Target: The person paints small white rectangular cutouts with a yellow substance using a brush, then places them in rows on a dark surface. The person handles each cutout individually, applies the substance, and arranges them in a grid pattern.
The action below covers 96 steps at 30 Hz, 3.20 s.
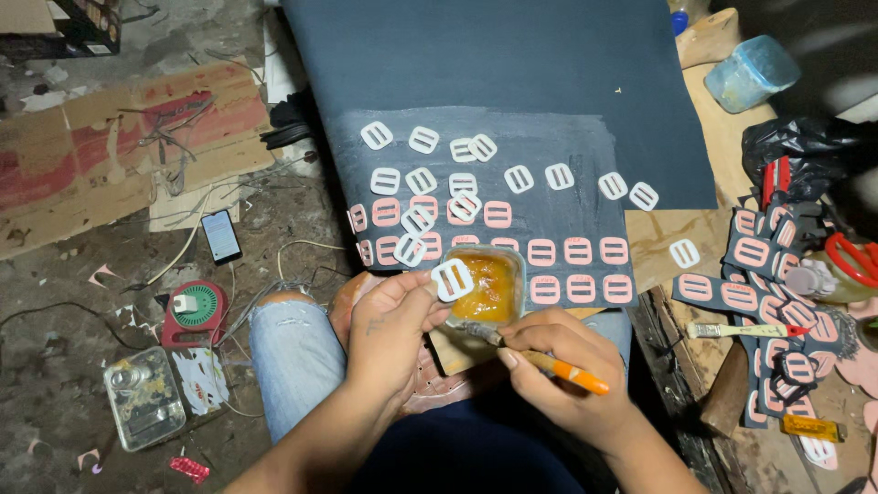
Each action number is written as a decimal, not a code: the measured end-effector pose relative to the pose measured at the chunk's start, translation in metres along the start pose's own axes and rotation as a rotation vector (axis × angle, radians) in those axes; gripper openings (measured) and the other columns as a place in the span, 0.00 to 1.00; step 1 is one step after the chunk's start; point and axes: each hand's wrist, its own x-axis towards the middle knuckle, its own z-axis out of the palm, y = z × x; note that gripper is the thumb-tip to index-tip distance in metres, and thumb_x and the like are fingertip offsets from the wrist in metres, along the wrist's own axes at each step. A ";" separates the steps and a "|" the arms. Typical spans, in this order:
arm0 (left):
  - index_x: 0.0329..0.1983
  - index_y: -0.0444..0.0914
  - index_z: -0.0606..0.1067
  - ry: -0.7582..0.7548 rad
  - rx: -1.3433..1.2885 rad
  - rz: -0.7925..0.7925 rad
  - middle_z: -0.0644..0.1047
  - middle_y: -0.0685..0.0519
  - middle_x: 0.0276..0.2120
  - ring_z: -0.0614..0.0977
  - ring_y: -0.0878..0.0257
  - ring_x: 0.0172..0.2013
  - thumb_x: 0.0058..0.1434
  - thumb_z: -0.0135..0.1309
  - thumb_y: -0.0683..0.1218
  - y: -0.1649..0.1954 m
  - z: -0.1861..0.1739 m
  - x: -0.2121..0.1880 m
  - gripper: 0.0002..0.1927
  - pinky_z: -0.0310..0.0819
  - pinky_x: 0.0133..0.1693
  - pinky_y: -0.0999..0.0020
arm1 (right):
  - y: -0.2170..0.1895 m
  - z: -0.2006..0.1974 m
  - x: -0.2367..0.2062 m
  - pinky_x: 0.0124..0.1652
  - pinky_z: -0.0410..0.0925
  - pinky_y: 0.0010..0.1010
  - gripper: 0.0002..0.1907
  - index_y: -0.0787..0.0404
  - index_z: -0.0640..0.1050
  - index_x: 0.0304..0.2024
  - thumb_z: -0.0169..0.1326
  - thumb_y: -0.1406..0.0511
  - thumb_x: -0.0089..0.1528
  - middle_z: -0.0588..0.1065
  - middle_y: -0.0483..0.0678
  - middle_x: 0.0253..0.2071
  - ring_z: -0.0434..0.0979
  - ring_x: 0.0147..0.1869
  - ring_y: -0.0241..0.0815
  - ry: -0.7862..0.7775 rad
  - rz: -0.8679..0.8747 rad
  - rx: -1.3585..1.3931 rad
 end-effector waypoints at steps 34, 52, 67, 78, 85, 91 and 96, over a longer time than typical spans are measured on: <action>0.49 0.30 0.75 0.049 0.143 0.050 0.83 0.46 0.40 0.83 0.62 0.38 0.65 0.52 0.40 -0.004 -0.020 0.010 0.11 0.76 0.41 0.71 | 0.028 -0.022 0.039 0.51 0.71 0.35 0.09 0.62 0.77 0.40 0.59 0.70 0.57 0.80 0.49 0.44 0.81 0.51 0.47 -0.250 0.078 -0.098; 0.50 0.25 0.75 -0.161 0.202 0.160 0.83 0.43 0.40 0.83 0.64 0.39 0.64 0.50 0.35 -0.011 -0.006 -0.002 0.13 0.77 0.44 0.72 | 0.020 -0.024 0.015 0.49 0.74 0.27 0.08 0.66 0.76 0.42 0.57 0.72 0.61 0.81 0.54 0.51 0.82 0.50 0.39 -0.041 0.199 0.182; 0.50 0.28 0.73 -0.089 0.128 0.078 0.82 0.45 0.41 0.83 0.64 0.38 0.64 0.51 0.37 -0.014 -0.011 0.009 0.12 0.78 0.40 0.71 | 0.037 -0.008 -0.004 0.53 0.74 0.31 0.10 0.66 0.73 0.47 0.57 0.72 0.64 0.80 0.54 0.49 0.81 0.52 0.40 0.158 0.386 0.411; 0.55 0.24 0.75 -0.205 0.206 0.117 0.83 0.46 0.41 0.82 0.67 0.39 0.68 0.47 0.37 -0.013 0.000 -0.004 0.15 0.76 0.43 0.75 | 0.032 -0.004 0.006 0.52 0.73 0.30 0.09 0.66 0.73 0.49 0.55 0.73 0.66 0.79 0.55 0.52 0.79 0.54 0.39 0.065 0.294 0.415; 0.56 0.25 0.74 -0.164 0.191 0.124 0.83 0.45 0.44 0.83 0.66 0.42 0.67 0.48 0.37 -0.014 0.005 -0.003 0.16 0.77 0.46 0.73 | 0.024 -0.009 0.007 0.49 0.73 0.27 0.10 0.64 0.76 0.45 0.59 0.70 0.61 0.82 0.50 0.48 0.81 0.48 0.36 -0.047 0.296 0.153; 0.54 0.26 0.73 -0.097 0.071 0.110 0.83 0.42 0.44 0.84 0.63 0.42 0.66 0.50 0.38 -0.007 0.007 0.001 0.14 0.78 0.46 0.71 | 0.018 -0.011 0.007 0.46 0.74 0.26 0.10 0.64 0.77 0.43 0.61 0.70 0.60 0.83 0.49 0.44 0.84 0.46 0.36 -0.111 0.264 0.079; 0.54 0.28 0.73 -0.032 0.184 0.122 0.83 0.44 0.44 0.84 0.64 0.42 0.66 0.52 0.39 -0.002 0.005 0.002 0.15 0.79 0.45 0.70 | 0.022 -0.006 0.001 0.52 0.74 0.29 0.09 0.65 0.75 0.45 0.58 0.71 0.63 0.82 0.52 0.48 0.82 0.51 0.38 0.129 0.270 0.215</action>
